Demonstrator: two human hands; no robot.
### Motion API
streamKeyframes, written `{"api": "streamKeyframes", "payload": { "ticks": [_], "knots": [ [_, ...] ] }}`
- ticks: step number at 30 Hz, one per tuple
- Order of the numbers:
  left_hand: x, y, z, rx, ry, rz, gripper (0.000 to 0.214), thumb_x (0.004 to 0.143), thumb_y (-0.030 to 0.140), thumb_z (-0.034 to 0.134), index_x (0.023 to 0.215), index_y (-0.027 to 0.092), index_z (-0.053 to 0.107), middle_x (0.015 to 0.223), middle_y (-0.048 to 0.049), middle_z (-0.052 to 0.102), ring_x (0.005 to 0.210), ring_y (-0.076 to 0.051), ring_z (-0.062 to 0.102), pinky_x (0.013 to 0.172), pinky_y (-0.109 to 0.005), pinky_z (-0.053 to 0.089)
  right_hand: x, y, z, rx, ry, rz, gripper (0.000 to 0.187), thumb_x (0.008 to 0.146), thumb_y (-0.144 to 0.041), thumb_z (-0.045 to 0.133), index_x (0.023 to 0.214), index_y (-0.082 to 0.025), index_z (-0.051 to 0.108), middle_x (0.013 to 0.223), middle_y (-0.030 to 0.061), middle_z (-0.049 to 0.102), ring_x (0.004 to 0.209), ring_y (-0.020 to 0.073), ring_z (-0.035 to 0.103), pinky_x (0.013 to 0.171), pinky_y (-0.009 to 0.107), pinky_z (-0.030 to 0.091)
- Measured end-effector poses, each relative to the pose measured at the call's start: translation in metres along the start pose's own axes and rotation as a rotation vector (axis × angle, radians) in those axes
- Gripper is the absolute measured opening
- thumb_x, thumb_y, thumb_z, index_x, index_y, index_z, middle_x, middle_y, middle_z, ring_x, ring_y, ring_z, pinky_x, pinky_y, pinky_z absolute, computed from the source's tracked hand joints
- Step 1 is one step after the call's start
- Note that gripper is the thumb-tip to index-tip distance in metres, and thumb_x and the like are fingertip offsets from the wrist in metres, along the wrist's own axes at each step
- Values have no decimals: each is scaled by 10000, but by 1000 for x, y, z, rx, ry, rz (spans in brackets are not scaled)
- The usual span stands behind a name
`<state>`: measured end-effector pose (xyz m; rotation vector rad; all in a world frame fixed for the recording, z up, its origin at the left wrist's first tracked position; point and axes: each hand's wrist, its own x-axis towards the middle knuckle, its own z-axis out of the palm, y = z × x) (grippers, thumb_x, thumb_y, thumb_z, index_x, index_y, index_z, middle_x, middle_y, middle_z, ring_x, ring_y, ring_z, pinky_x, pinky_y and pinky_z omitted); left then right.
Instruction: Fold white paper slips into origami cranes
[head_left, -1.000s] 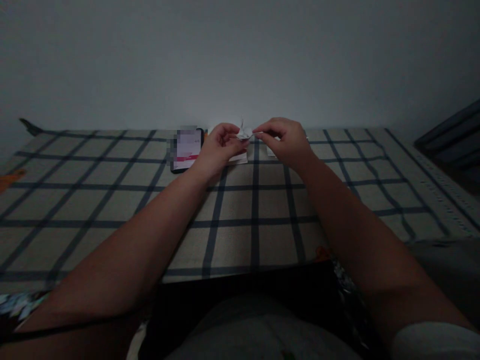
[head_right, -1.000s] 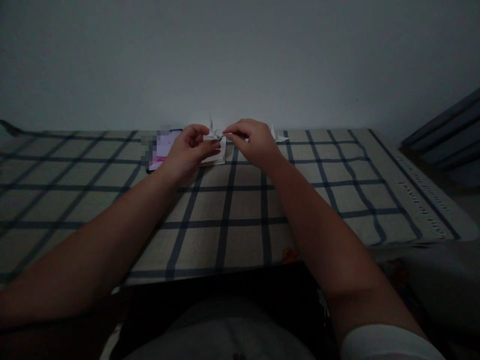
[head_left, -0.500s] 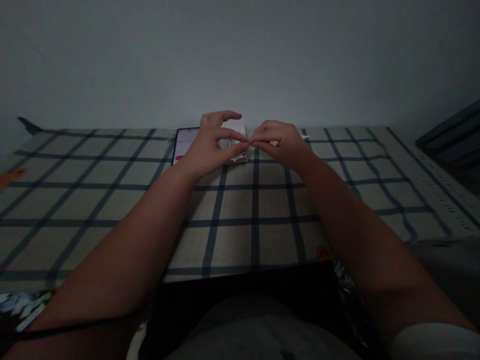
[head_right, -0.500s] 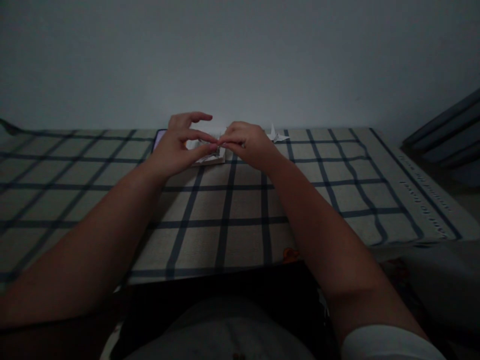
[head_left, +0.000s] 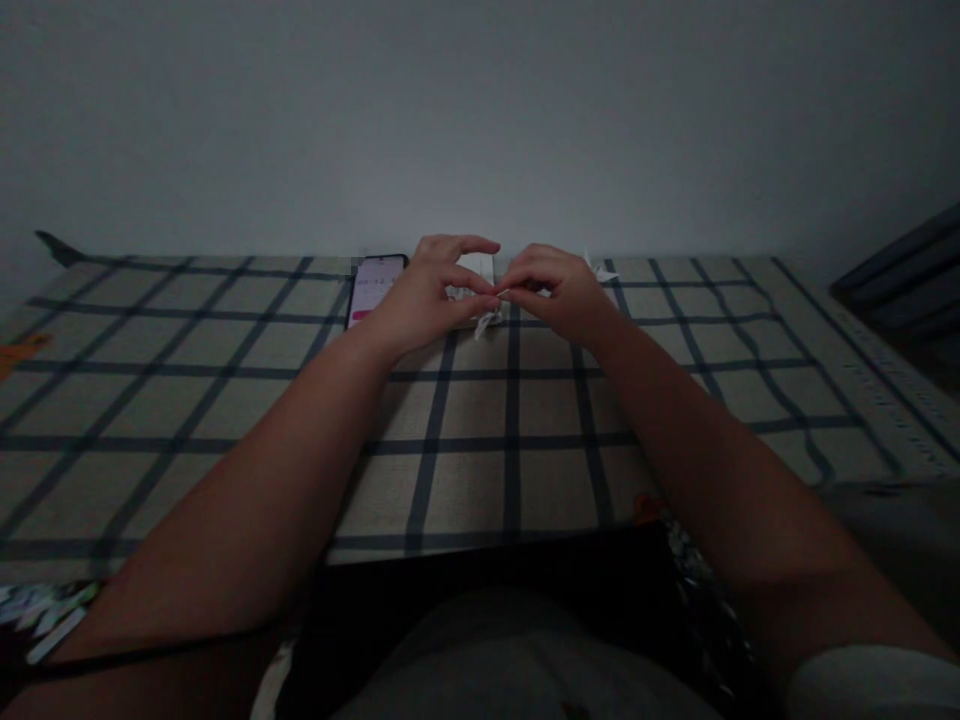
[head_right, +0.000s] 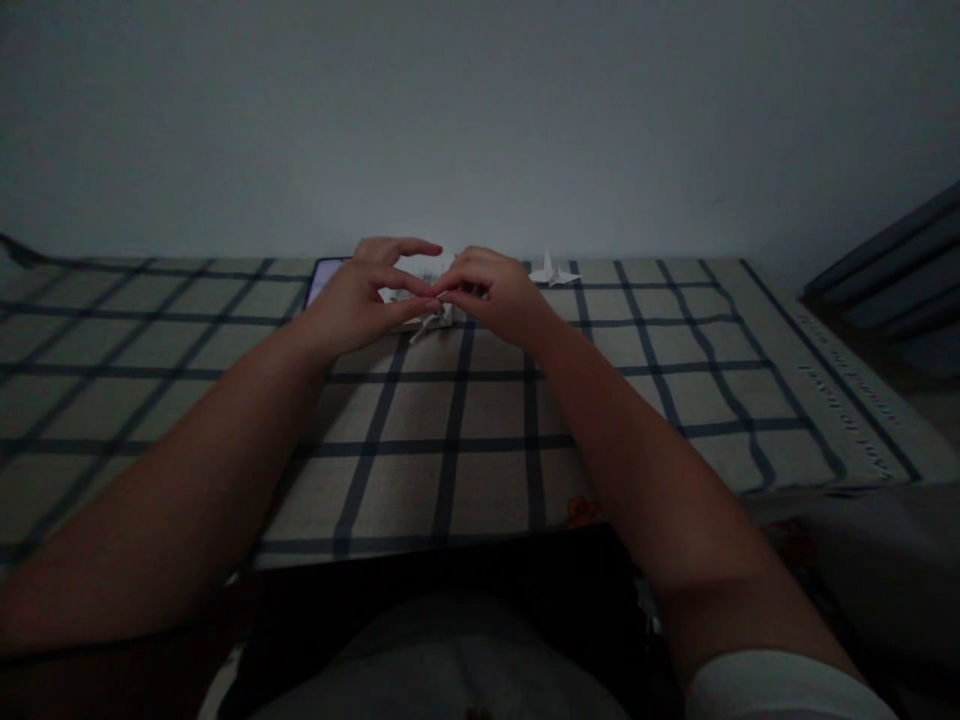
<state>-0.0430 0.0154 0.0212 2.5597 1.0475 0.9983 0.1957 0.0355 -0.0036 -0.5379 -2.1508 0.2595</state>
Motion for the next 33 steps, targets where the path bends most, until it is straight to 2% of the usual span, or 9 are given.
{"api": "streamKeyframes", "payload": {
  "ticks": [3, 9, 16, 21, 26, 33],
  "knots": [
    [0, 0, 1, 20, 12, -11, 146, 905, 422, 807, 953, 290, 848, 1467, -33, 679, 1389, -294, 544, 1250, -546, 356, -1, -2, -1, -25, 10, 0, 339, 1023, -533, 658, 1069, -211, 753, 953, 40, 690, 824, 166, 592, 778, 330, 492],
    [-1, 1, 2, 47, 31, -12, 103, 883, 378, 806, 898, 286, 850, 1419, -37, 691, 1345, -296, 550, 1236, -536, 352, -1, -5, -6, -130, -54, -76, 233, 1055, -410, 611, 1082, -216, 737, 945, 45, 691, 862, 186, 597, 829, 356, 478],
    [0, 1, 3, 11, 22, -17, 81, 845, 371, 815, 875, 304, 851, 1384, -23, 713, 1327, -296, 553, 1232, -558, 341, 2, -13, -11, -178, -85, -90, 225, 1064, -391, 588, 1043, -237, 751, 964, 54, 712, 926, 214, 624, 867, 385, 483],
    [0, 2, 2, 3, 33, -41, 146, 851, 435, 828, 855, 291, 846, 1362, -40, 721, 1324, -297, 558, 1219, -534, 356, 2, -15, -11, -166, -93, -94, 277, 1054, -453, 619, 1167, -234, 745, 980, 51, 721, 892, 197, 624, 840, 362, 481],
    [-1, 2, 5, 18, 7, -31, 128, 866, 416, 799, 874, 298, 846, 1359, -32, 724, 1312, -289, 560, 1224, -533, 347, 3, -13, -7, -156, -110, -92, 200, 1047, -362, 611, 1032, -217, 748, 945, 53, 718, 901, 197, 616, 833, 353, 473],
    [-3, -1, 8, 12, -7, -35, 135, 881, 400, 761, 902, 293, 840, 1362, -34, 717, 1329, -294, 550, 1224, -547, 340, 2, -13, -3, -135, -69, -13, 163, 1004, -338, 635, 988, -202, 721, 906, 42, 697, 803, 172, 574, 780, 332, 468]
  ]
}}
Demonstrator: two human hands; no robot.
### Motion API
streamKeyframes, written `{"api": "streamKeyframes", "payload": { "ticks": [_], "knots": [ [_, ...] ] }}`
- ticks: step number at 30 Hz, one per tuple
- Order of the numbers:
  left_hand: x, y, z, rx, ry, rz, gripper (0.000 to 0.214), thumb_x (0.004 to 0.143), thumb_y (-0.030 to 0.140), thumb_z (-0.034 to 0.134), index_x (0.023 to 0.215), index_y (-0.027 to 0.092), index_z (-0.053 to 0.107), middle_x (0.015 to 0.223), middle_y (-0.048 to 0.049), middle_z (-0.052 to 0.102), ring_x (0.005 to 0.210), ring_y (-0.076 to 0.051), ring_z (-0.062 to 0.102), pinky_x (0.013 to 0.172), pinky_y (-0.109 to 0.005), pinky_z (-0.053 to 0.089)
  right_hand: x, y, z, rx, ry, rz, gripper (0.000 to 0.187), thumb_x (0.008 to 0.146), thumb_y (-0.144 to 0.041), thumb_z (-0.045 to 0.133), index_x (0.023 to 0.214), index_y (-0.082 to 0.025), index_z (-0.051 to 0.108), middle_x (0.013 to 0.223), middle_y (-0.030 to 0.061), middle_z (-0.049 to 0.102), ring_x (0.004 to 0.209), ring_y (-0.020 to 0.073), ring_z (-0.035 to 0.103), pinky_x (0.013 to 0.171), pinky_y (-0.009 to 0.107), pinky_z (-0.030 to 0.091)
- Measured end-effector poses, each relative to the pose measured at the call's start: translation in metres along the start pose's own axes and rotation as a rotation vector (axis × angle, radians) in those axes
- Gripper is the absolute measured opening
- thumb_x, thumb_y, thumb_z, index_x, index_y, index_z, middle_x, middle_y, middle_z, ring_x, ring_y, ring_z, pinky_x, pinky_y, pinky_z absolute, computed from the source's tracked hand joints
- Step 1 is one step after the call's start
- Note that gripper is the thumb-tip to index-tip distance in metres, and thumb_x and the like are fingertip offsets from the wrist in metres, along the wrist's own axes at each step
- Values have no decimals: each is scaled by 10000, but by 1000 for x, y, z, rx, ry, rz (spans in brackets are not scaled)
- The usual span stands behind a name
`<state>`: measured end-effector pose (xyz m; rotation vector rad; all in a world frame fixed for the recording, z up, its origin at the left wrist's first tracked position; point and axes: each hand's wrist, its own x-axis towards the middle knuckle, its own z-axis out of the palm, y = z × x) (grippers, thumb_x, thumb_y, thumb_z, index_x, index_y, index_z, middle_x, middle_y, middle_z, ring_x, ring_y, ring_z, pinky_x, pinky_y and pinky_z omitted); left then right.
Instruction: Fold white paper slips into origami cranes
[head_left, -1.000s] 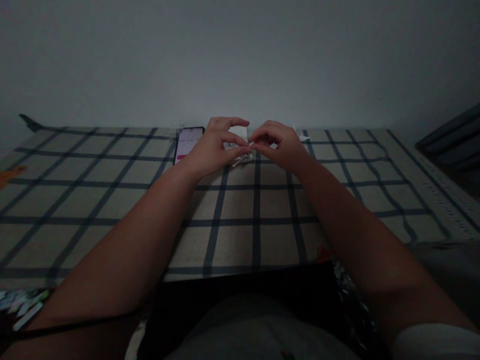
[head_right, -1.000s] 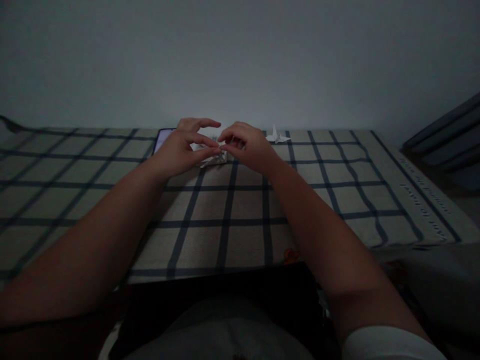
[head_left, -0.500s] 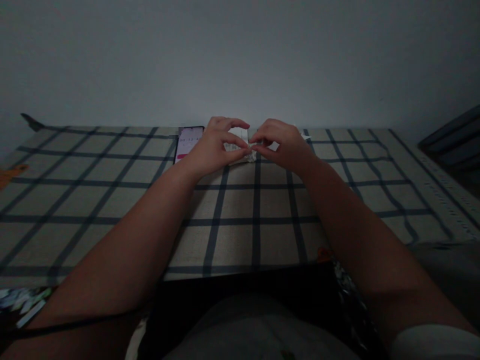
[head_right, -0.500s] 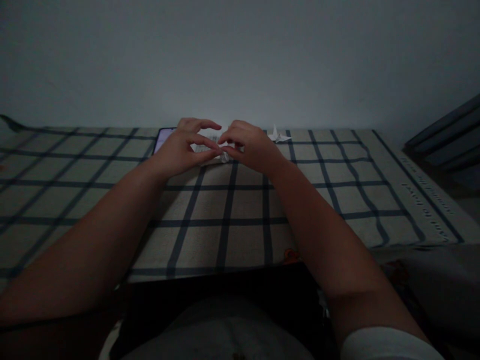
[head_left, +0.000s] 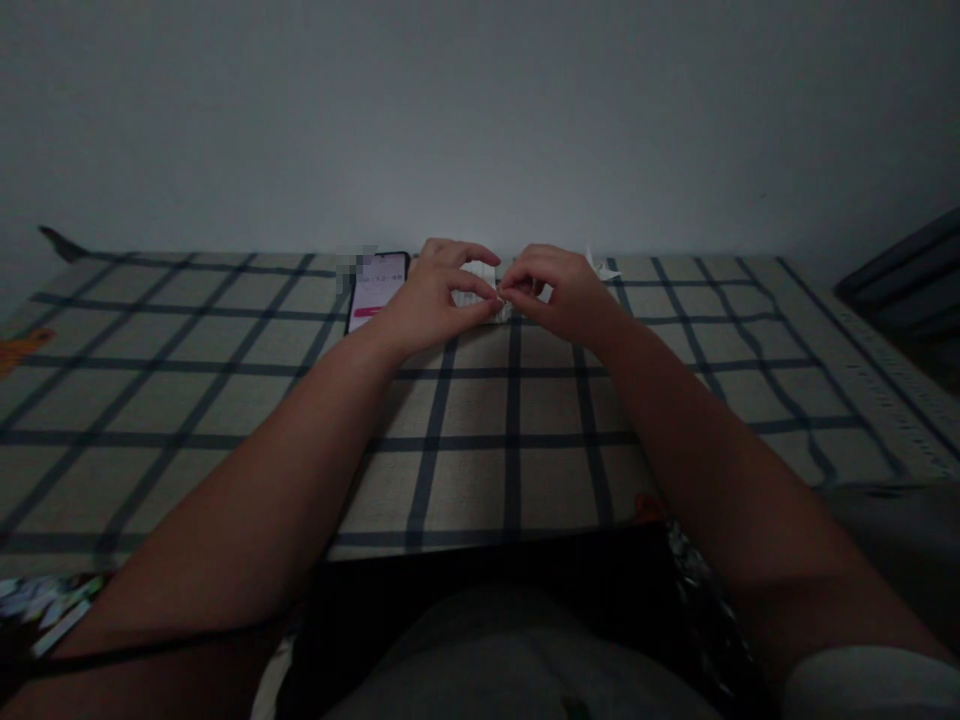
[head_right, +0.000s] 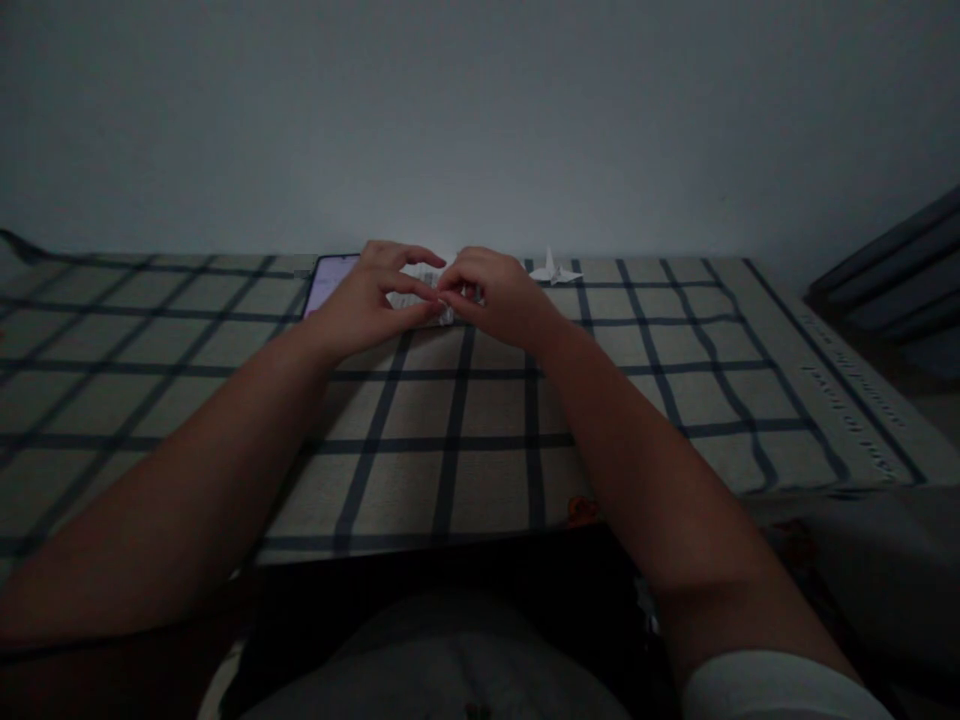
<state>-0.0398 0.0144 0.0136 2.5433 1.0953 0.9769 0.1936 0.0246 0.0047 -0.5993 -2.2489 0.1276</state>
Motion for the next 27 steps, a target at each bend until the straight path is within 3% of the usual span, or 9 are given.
{"api": "streamKeyframes", "payload": {
  "ticks": [8, 11, 14, 16, 17, 19, 21, 24, 27],
  "knots": [
    [0, 6, 3, 39, 54, 12, 161, 924, 448, 747, 929, 300, 811, 1345, -42, 712, 1324, -302, 537, 1210, -531, 339, 1, 2, 1, 24, 49, 55, 262, 1000, -461, 669, 951, -208, 714, 873, 42, 703, 804, 182, 593, 801, 348, 493],
    [0, 6, 6, 39, 134, -38, 213, 914, 490, 758, 977, 287, 772, 1346, -69, 687, 1341, -326, 522, 1208, -536, 340, 1, 1, -1, 41, 77, 124, 258, 981, -452, 688, 921, -202, 713, 853, 39, 700, 795, 181, 598, 786, 344, 505],
    [1, 2, 8, -26, 343, -203, 245, 944, 503, 695, 997, 265, 711, 1206, -81, 695, 1239, -309, 581, 1133, -495, 417, -1, 7, 2, 76, 185, 221, 219, 962, -411, 698, 961, -194, 726, 876, 37, 705, 798, 178, 607, 766, 340, 525],
    [3, 0, 9, -160, 410, -386, 263, 973, 476, 610, 869, 243, 674, 963, -67, 695, 1019, -261, 640, 962, -425, 502, -3, 16, 6, 108, 294, 277, 192, 961, -384, 698, 987, -195, 722, 903, 39, 703, 827, 184, 626, 770, 345, 544],
    [4, 1, 9, -263, 376, -489, 297, 969, 457, 581, 787, 233, 652, 833, -56, 669, 880, -231, 637, 841, -382, 515, -4, 20, 10, 127, 357, 297, 181, 965, -372, 690, 1000, -196, 716, 915, 41, 700, 845, 188, 637, 772, 347, 553],
    [5, 7, 10, -527, 170, -674, 327, 922, 428, 573, 682, 215, 634, 657, -43, 610, 648, -173, 559, 612, -308, 444, -5, 28, 17, 161, 434, 321, 171, 985, -358, 661, 1048, -204, 698, 944, 45, 691, 874, 191, 654, 773, 347, 567],
    [7, 16, 12, -823, -69, -776, 261, 853, 426, 633, 769, 189, 705, 672, -47, 643, 553, -137, 511, 496, -268, 336, -5, 30, 24, 184, 449, 321, 167, 999, -356, 637, 1072, -211, 678, 946, 41, 678, 875, 184, 661, 767, 338, 573],
    [7, 25, 14, -1015, -73, -760, 350, 816, 552, 714, 870, 207, 696, 715, -45, 679, 530, -138, 537, 447, -255, 311, -5, 23, 28, 194, 372, 298, 161, 992, -363, 641, 1051, -215, 658, 919, 30, 659, 846, 170, 652, 759, 322, 574],
    [7, 21, 17, -1013, 12, -755, 346, 765, 507, 823, 853, 209, 671, 797, -41, 712, 558, -116, 561, 447, -229, 318, -5, 13, 26, 150, 306, 264, 157, 1004, -357, 607, 1049, -214, 655, 930, 31, 655, 849, 164, 634, 778, 324, 572]
  ]
}}
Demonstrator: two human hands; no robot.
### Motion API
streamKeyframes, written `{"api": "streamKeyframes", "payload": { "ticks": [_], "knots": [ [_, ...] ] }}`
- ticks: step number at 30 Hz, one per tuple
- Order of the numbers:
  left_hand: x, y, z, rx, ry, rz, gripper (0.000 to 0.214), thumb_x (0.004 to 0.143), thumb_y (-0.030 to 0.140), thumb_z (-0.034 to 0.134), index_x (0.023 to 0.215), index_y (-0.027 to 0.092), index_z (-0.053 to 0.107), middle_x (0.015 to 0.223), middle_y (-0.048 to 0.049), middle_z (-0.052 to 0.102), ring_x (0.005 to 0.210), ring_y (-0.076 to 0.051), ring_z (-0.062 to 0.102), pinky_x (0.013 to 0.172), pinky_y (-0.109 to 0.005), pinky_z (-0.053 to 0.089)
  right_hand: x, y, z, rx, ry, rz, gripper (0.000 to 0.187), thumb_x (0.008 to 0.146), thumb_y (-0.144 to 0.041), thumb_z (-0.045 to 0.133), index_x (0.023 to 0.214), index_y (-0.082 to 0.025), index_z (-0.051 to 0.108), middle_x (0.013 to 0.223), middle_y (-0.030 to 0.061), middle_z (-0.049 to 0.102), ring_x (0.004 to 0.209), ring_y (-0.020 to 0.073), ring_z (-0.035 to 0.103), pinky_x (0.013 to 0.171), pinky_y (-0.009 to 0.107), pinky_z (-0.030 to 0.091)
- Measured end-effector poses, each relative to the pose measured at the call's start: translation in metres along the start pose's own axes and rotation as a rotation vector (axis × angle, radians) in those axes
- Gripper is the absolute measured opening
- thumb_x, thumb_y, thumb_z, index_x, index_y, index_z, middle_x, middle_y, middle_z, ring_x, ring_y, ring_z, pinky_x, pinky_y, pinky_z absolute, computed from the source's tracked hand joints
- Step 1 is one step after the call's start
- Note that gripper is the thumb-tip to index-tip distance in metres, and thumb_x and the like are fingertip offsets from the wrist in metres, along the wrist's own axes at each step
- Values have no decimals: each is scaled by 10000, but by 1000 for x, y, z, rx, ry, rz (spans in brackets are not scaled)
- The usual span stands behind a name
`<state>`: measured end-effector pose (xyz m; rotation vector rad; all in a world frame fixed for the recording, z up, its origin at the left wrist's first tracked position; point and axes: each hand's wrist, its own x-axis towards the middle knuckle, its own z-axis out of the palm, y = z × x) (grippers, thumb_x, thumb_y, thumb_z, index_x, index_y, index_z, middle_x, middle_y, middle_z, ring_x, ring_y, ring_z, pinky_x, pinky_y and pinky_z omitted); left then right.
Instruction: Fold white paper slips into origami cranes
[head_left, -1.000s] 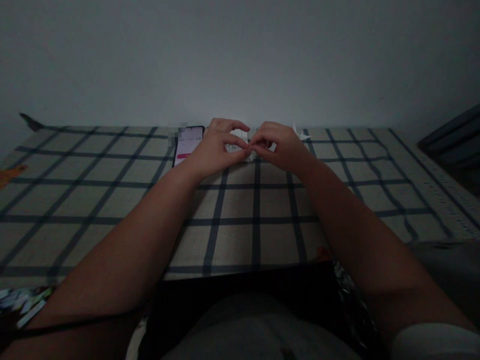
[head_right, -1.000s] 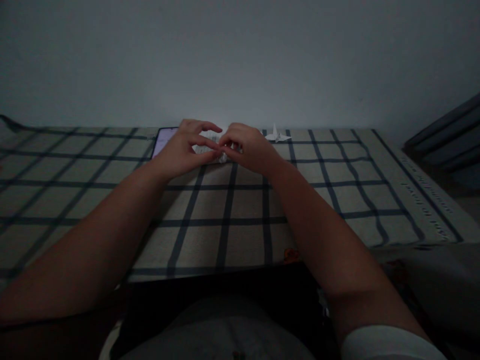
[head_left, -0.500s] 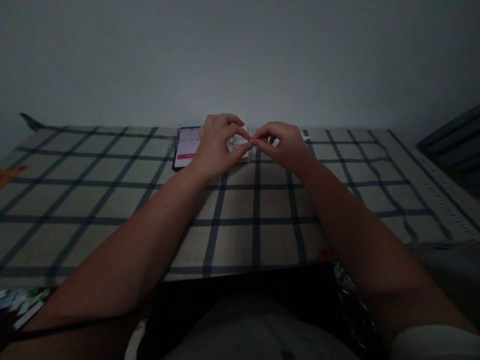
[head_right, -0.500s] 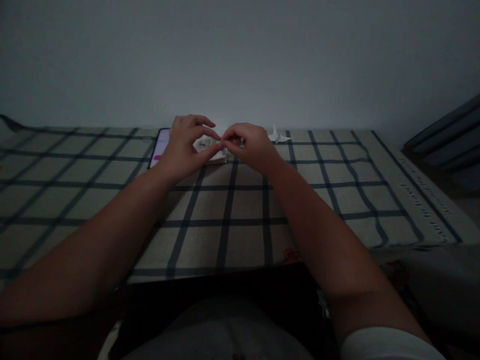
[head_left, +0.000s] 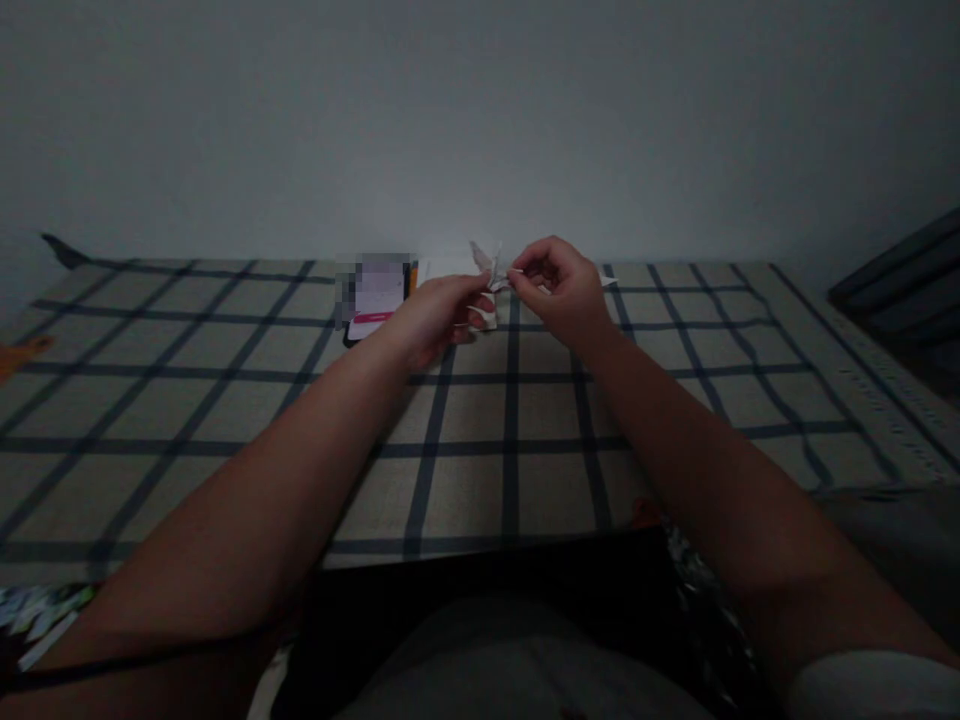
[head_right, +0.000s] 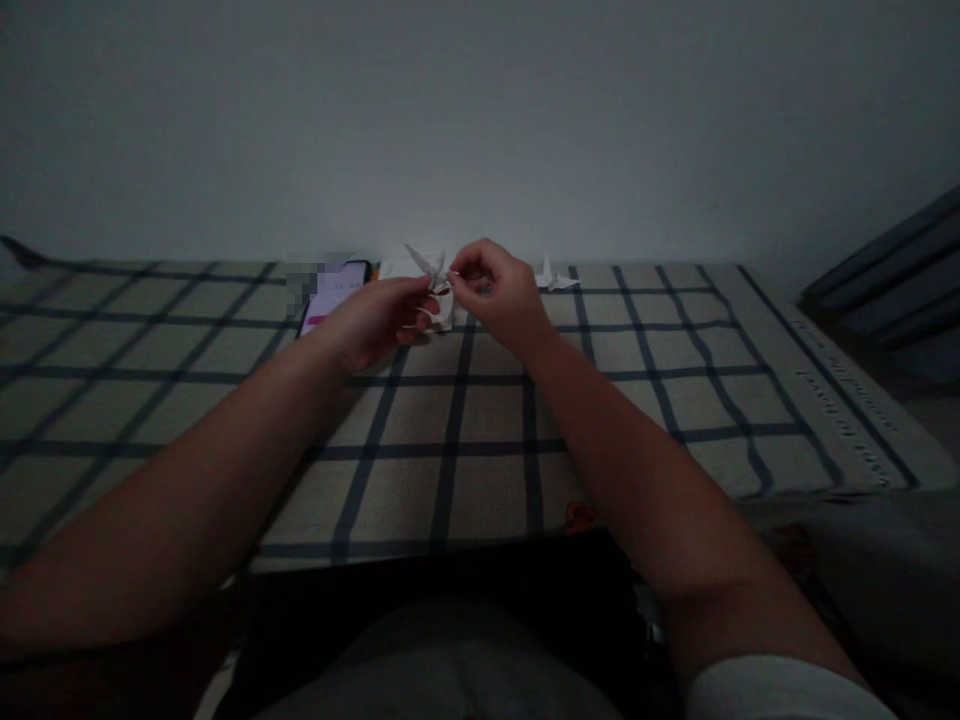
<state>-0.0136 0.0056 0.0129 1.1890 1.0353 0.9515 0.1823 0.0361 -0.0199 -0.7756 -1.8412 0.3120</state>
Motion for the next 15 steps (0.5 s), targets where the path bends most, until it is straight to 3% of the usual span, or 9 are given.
{"api": "streamKeyframes", "payload": {
  "ticks": [5, 11, 15],
  "knots": [
    [6, -8, -7, 27, 7, 92, 334, 793, 488, 882, 870, 209, 718, 859, -38, 733, 642, -108, 599, 523, -231, 420, 3, -5, -9, -116, -94, -128, 186, 988, -308, 606, 1115, -203, 691, 1003, 65, 695, 910, 194, 633, 858, 364, 559],
    [4, -2, -3, -36, -39, 12, 323, 797, 434, 917, 737, 181, 725, 710, -28, 662, 532, -70, 455, 452, -214, 283, 7, -1, -19, -243, -164, -239, 149, 1001, -263, 605, 1022, -204, 740, 974, 80, 727, 963, 235, 644, 948, 424, 504],
    [3, -3, -6, 22, -81, 22, 397, 782, 522, 919, 712, 186, 719, 642, -19, 621, 502, -73, 442, 453, -225, 307, 7, -1, -20, -282, -192, -252, 142, 995, -248, 608, 986, -204, 743, 969, 89, 729, 979, 250, 632, 956, 434, 485]
  ]
}}
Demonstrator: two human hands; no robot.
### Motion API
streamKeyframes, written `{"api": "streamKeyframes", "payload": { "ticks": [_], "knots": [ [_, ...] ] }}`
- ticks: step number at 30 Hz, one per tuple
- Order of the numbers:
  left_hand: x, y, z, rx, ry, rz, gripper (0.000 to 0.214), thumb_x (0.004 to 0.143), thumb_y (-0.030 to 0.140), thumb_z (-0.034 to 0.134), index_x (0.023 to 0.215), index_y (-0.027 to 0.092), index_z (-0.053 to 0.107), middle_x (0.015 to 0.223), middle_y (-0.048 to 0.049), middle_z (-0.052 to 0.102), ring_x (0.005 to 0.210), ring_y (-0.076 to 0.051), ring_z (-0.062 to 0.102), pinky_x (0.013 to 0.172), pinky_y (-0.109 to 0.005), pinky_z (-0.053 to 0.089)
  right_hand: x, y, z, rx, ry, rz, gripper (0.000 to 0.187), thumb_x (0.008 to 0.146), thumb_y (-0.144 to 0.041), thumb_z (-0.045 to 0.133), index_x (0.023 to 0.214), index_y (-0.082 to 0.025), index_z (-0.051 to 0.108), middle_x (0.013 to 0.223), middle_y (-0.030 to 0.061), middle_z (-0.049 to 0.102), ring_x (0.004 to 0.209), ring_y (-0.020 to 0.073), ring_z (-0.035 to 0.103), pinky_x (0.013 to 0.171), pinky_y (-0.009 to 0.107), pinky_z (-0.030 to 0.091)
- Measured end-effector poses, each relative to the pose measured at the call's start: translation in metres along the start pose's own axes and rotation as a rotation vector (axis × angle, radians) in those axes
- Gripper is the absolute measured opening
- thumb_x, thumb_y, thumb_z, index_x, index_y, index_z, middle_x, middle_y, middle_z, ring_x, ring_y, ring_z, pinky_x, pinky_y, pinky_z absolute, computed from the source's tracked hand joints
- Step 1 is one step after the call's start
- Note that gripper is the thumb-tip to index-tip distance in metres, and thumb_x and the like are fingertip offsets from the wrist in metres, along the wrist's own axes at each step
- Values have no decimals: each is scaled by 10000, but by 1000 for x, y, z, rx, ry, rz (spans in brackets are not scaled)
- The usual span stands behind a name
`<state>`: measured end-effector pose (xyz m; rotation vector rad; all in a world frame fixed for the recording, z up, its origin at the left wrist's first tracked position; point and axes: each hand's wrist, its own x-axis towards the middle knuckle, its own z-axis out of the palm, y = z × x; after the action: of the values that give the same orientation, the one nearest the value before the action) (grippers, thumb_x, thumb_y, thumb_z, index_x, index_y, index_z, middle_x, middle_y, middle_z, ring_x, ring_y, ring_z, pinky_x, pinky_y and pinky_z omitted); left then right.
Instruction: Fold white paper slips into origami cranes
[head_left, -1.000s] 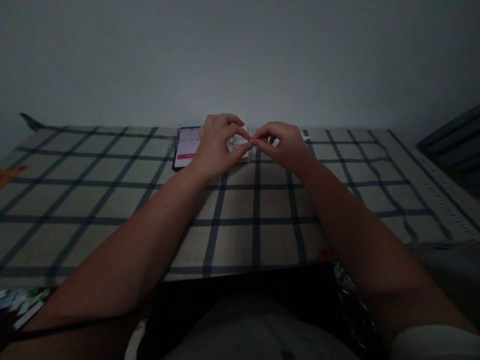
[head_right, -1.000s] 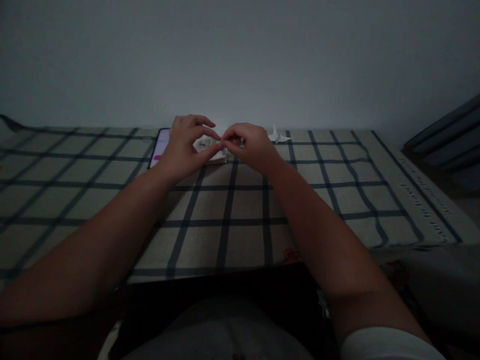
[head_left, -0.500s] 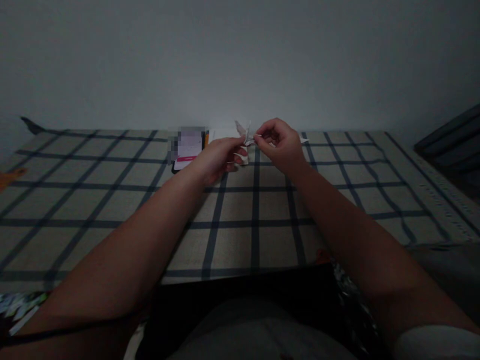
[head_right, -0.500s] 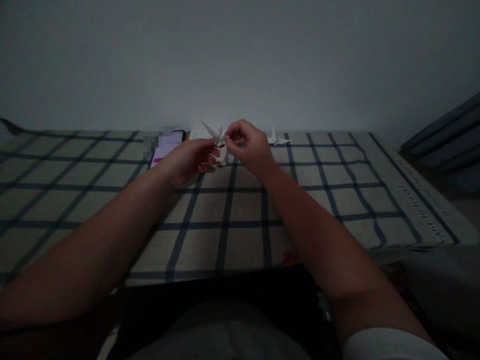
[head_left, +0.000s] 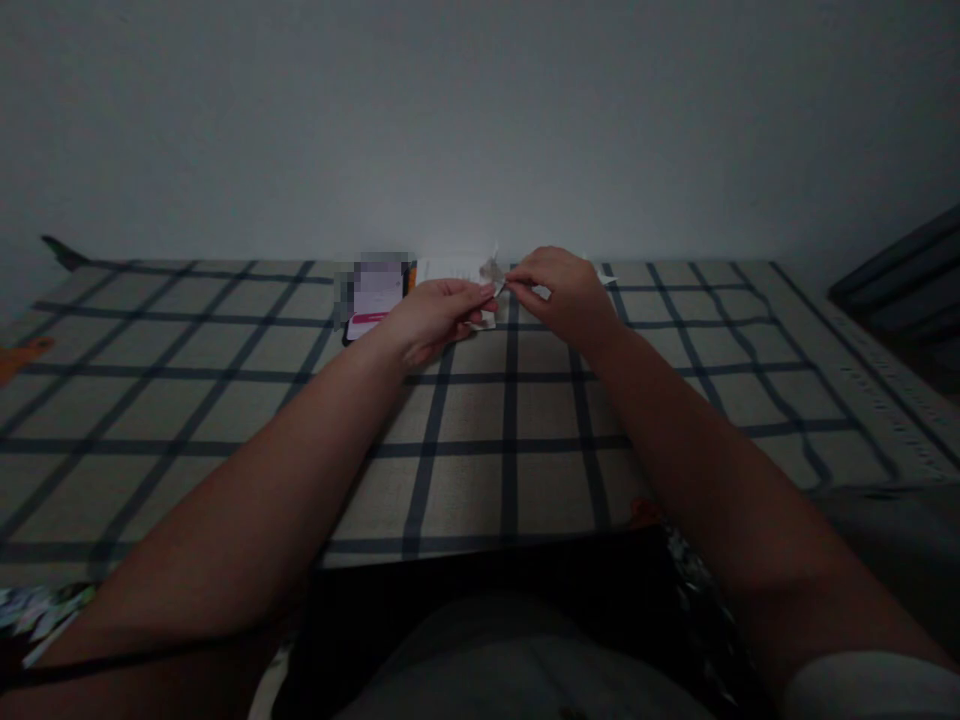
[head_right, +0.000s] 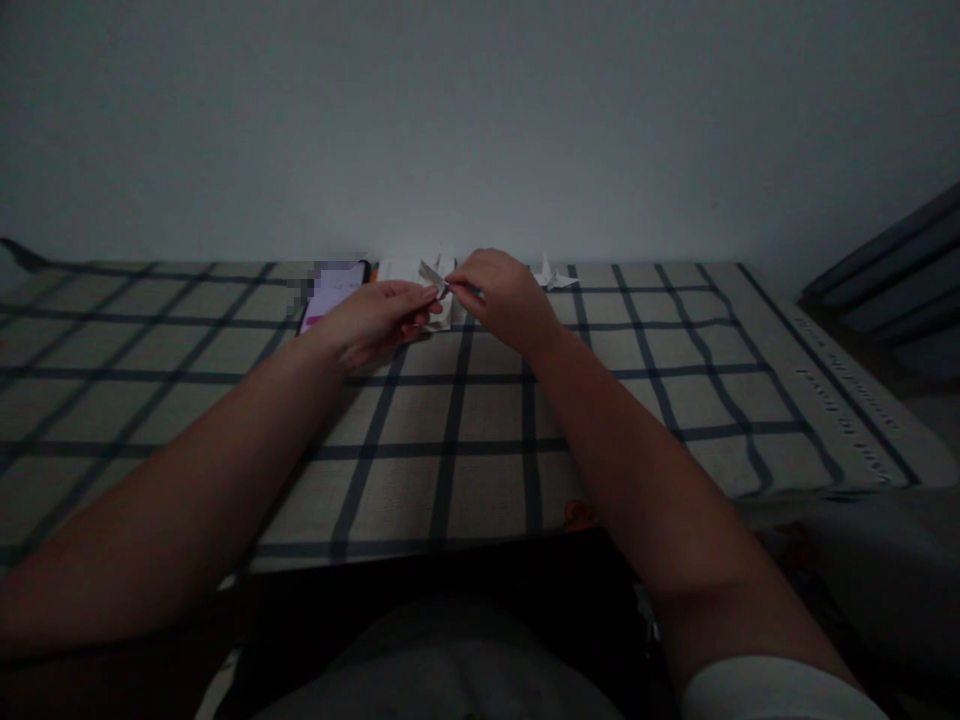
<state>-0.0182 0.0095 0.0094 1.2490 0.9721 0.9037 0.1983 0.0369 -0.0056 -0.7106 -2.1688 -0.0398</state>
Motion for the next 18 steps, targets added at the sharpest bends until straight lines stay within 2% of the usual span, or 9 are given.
{"api": "streamKeyframes", "payload": {
  "ticks": [3, 8, 14, 18],
  "knots": [
    [0, -3, -3, 50, -13, 54, 422, 763, 556, 923, 724, 189, 719, 633, -15, 616, 511, -79, 462, 461, -228, 339, 0, -2, -1, -12, -13, -5, 137, 995, -229, 602, 967, -201, 733, 962, 90, 718, 978, 250, 616, 957, 435, 477],
    [3, -9, -7, 158, -8, 158, 389, 754, 516, 910, 720, 170, 734, 667, -30, 665, 552, -91, 516, 504, -228, 377, 0, -5, -3, -11, -26, -19, 141, 1017, -220, 593, 978, -209, 727, 970, 73, 705, 994, 238, 606, 962, 428, 467],
    [6, -14, -12, 452, 67, 360, 252, 824, 406, 778, 796, 156, 759, 683, -12, 669, 610, -121, 548, 558, -233, 382, 1, -4, -6, -9, -28, -40, 144, 1031, -238, 604, 1032, -196, 741, 986, 72, 705, 983, 231, 616, 943, 417, 477],
    [8, -14, -16, 715, 147, 554, 154, 844, 283, 668, 821, 167, 765, 787, -30, 736, 762, -171, 651, 701, -268, 469, 2, -4, -9, 3, -44, -61, 133, 1018, -233, 605, 1025, -201, 734, 991, 77, 708, 1000, 242, 619, 956, 432, 487]
  ]
}}
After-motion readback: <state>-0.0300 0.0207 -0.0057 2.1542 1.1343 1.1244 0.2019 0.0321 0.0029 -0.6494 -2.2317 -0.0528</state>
